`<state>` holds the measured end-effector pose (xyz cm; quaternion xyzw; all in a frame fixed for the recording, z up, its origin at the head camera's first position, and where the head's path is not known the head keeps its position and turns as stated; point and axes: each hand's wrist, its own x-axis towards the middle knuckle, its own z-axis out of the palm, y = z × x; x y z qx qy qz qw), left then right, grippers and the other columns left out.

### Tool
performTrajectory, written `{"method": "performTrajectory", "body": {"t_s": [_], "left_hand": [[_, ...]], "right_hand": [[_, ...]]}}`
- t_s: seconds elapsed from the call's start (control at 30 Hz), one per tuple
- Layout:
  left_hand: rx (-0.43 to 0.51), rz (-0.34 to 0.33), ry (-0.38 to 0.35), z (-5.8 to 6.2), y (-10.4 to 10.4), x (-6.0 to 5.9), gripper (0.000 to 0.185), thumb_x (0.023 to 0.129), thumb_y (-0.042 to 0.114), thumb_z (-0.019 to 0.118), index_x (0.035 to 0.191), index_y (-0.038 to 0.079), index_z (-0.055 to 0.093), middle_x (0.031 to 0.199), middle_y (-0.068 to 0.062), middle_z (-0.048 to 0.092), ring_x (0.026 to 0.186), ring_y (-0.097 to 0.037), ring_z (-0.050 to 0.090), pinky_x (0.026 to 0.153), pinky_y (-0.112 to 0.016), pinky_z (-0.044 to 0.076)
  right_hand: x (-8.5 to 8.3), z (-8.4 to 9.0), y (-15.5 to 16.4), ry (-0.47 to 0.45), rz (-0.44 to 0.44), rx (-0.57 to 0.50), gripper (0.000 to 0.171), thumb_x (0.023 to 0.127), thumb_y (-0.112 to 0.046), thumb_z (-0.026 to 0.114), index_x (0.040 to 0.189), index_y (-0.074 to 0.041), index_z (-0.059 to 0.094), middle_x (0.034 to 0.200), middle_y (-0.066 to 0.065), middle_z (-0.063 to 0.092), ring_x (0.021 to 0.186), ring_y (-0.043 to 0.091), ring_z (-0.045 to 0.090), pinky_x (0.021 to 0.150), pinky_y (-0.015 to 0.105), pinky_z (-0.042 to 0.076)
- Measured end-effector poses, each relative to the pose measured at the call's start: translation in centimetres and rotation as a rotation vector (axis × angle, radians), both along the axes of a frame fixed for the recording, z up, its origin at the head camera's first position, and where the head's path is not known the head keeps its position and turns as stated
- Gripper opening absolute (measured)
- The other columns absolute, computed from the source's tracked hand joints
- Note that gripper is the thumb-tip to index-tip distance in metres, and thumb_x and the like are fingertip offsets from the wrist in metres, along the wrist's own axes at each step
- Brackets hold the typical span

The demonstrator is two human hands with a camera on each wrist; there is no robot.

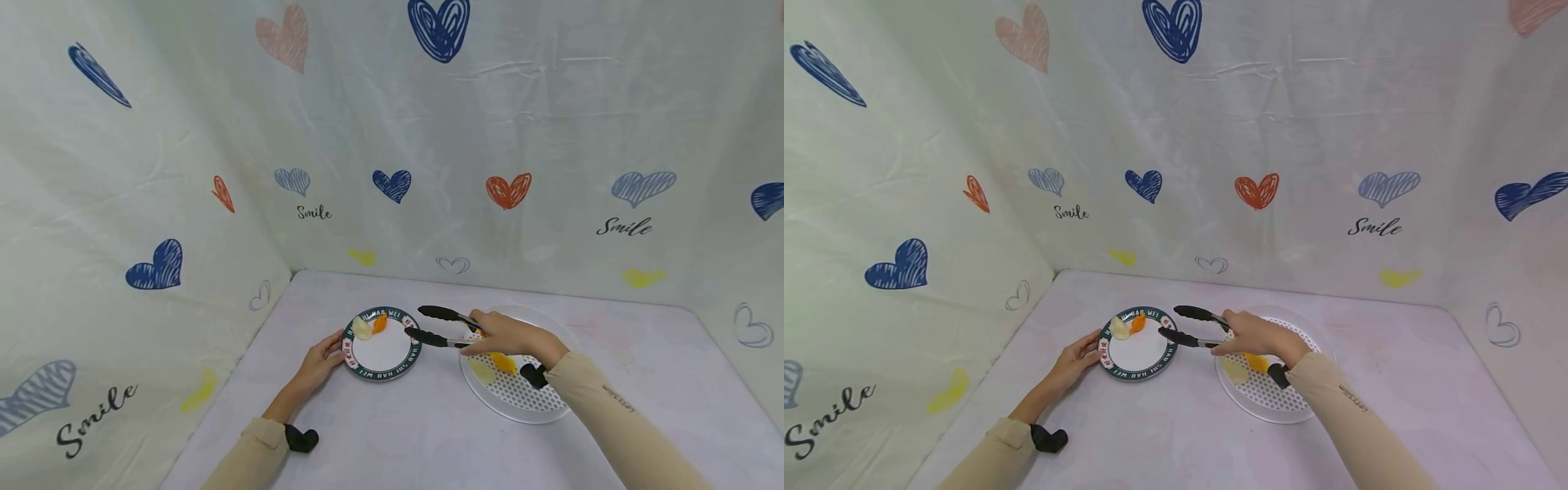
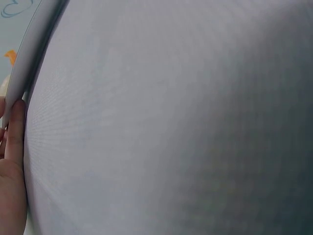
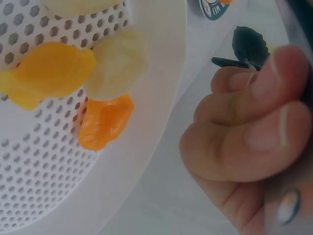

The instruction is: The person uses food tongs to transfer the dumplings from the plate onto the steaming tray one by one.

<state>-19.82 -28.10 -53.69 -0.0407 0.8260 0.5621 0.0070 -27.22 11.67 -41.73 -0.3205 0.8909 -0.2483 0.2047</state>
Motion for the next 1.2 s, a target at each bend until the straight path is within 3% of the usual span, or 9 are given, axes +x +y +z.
{"method": "performTrajectory", "body": {"t_s": [0.27, 0.4, 0.67, 0.93, 1.2], "left_hand": [[0.009, 0.004, 0.004, 0.1, -0.1, -0.1, 0.057, 0.098, 0.008, 0.062, 0.15, -0.001, 0.04, 0.154, -0.018, 0.041, 0.137, -0.033, 0.043, 0.115, -0.047, 0.03], [0.02, 0.003, 0.01, 0.1, -0.1, -0.2, 0.056, 0.098, 0.007, 0.062, 0.15, -0.002, 0.04, 0.153, -0.018, 0.042, 0.137, -0.033, 0.043, 0.115, -0.047, 0.03], [0.023, 0.018, -0.014, 0.1, 0.0, 0.0, 0.057, 0.098, 0.007, 0.062, 0.15, -0.001, 0.039, 0.15, -0.02, 0.045, 0.136, -0.034, 0.044, 0.113, -0.048, 0.032], [0.02, -0.004, 0.026, 0.0, 0.0, 0.1, 0.056, 0.097, 0.005, 0.062, 0.149, -0.004, 0.04, 0.146, -0.022, 0.049, 0.134, -0.035, 0.046, 0.114, -0.05, 0.031], [0.02, -0.016, 0.039, -0.1, -0.2, 0.0, 0.056, 0.098, 0.006, 0.062, 0.148, -0.005, 0.04, 0.145, -0.023, 0.049, 0.133, -0.035, 0.047, 0.114, -0.05, 0.031]], "right_hand": [[-1.2, -0.7, -3.8, 0.035, 0.001, 0.072, 0.08, 0.082, -0.044, 0.08, 0.133, 0.009, 0.048, 0.099, 0.012, 0.065, 0.077, 0.02, 0.056, 0.077, 0.039, 0.056], [-1.7, -1.4, -5.4, 0.04, 0.007, 0.083, 0.077, 0.082, -0.041, 0.081, 0.131, 0.009, 0.05, 0.101, 0.015, 0.066, 0.079, 0.021, 0.057, 0.076, 0.039, 0.055], [-2.1, -2.6, -8.1, 0.023, -0.023, 0.11, 0.08, 0.082, -0.042, 0.081, 0.134, 0.009, 0.047, 0.12, 0.024, 0.063, 0.097, 0.025, 0.062, 0.089, 0.044, 0.054], [-2.6, -3.5, -9.4, 0.026, -0.031, 0.142, 0.086, 0.081, -0.043, 0.081, 0.138, 0.009, 0.045, 0.123, 0.025, 0.062, 0.091, 0.025, 0.058, 0.084, 0.04, 0.055], [-2.6, -3.7, -9.8, 0.025, -0.038, 0.16, 0.088, 0.082, -0.044, 0.08, 0.142, 0.009, 0.042, 0.131, 0.026, 0.058, 0.102, 0.027, 0.059, 0.094, 0.045, 0.052]]}}
